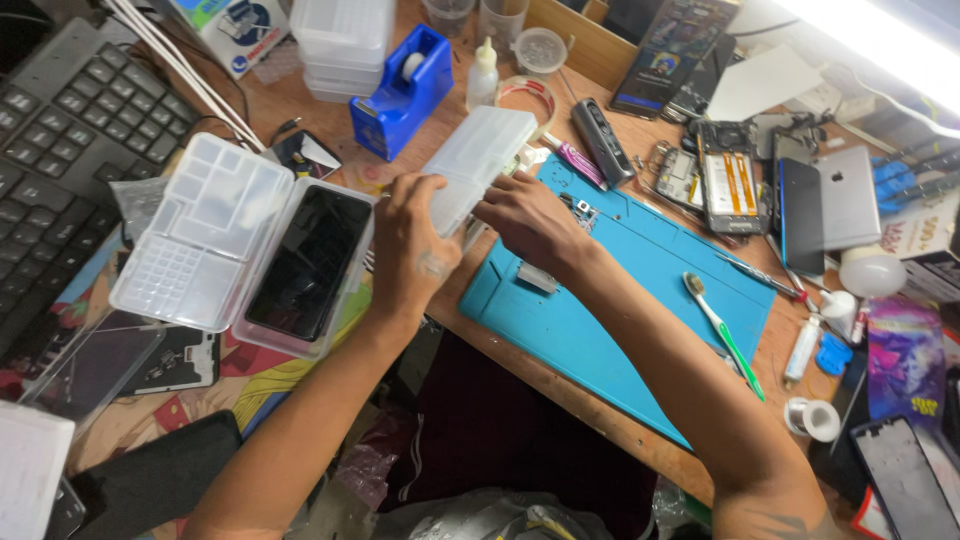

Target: The person disassembles a smartphone, removes the battery, cleans internal components with a toothbrush, and reassembles the device. They then handle a second smartphone, removing its back cover and inspecting the internal layout.

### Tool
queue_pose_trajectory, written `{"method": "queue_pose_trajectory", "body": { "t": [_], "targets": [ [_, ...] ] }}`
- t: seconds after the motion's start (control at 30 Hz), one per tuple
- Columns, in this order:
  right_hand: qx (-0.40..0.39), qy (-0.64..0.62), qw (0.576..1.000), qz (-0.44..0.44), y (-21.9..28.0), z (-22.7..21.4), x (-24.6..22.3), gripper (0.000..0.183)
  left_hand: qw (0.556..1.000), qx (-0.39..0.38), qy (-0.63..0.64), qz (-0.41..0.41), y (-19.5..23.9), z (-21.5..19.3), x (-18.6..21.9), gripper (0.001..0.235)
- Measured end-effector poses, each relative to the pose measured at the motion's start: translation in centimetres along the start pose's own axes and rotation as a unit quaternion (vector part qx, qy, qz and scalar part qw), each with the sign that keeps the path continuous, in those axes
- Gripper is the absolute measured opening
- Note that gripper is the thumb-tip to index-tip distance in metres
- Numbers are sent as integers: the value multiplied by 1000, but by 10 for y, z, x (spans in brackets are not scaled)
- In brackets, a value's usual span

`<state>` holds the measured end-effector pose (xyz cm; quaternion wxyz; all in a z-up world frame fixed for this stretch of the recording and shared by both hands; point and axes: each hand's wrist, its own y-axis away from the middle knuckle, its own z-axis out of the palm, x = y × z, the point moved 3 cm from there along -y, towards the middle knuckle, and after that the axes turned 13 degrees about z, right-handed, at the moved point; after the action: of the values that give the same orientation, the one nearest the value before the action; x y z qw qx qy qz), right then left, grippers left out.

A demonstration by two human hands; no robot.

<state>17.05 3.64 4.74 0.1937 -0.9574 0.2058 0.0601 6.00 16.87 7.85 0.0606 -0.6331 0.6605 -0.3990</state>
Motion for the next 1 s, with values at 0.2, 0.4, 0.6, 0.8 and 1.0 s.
{"method": "queue_pose_trajectory", "body": {
  "t": [0.2, 0.4, 0.6, 0.8, 1.0],
  "targets": [
    [32, -113, 990, 73, 55, -50, 1, 40, 1000, -21, -19, 12, 7, 13, 4, 55],
    [101, -133, 973, 162, 123, -95, -4, 20, 998, -9, -49, 30, 16, 19, 10, 50],
    [142, -97, 958, 228, 200, -120, 5, 18, 998, 0, -21, 57, 9, 6, 13, 58],
    [161, -74, 932, 317, 266, -117, 26, 15, 993, -84, 35, -77, 28, -57, 3, 27],
    [162, -57, 925, 338, 296, -108, 44, 14, 978, -116, -128, -115, 61, -149, -19, 34]
  ]
}}
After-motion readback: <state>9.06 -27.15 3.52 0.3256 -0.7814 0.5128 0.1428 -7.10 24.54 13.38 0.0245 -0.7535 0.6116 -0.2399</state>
